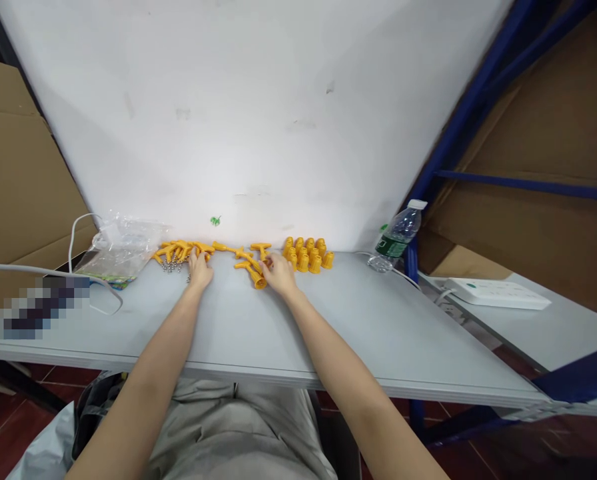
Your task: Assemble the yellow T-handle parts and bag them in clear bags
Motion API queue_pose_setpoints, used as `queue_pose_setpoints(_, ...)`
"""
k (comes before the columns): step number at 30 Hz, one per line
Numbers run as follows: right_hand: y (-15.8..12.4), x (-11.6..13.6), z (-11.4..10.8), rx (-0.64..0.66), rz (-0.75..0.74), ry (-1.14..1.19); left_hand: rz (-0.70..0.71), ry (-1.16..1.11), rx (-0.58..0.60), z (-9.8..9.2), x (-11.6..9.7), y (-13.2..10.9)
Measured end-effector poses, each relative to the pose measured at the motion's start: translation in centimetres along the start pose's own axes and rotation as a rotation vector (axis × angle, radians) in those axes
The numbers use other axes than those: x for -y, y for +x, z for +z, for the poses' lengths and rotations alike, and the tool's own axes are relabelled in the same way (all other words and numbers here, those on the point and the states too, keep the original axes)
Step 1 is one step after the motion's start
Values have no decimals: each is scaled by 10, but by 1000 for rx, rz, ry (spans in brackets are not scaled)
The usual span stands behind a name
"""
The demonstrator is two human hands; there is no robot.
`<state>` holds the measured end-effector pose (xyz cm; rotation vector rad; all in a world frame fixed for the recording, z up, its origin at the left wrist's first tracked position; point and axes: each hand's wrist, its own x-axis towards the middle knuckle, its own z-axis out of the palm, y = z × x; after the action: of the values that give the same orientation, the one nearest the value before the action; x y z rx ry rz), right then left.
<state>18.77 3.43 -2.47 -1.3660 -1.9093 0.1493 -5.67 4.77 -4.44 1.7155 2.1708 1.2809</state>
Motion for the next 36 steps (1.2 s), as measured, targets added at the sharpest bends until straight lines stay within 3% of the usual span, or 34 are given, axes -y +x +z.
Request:
queue_pose_setpoints(5,-5,15,5,174,158,-35,2,111,-11,-4,-7,-8)
queue_pose_setpoints(9,-2,12,7,202,305,11,19,180,-36,-9,-17,-15)
queue_pose_setpoints(13,2,3,13,166,335,79,133,195,-69,-14,-29,-21)
queue_pose_setpoints(17,3,-4,17,43,228,100,307,198,-42,-17,-42,-29)
queue_pose_setpoints(21,2,-1,10,-105,-91,62,453,208,4,-20,-53,-35)
queue_pose_setpoints(26,-1,16,-3,-62,-401,-55,405,161,82,-23,-57,-36)
queue_pose_setpoints(30,-3,24,-7,-32,-434,-137,330,118,96,-28,-57,-35)
queue_pose_setpoints(36,-4,24,-10,3,-367,-182,385,73,82,-29,-60,-37)
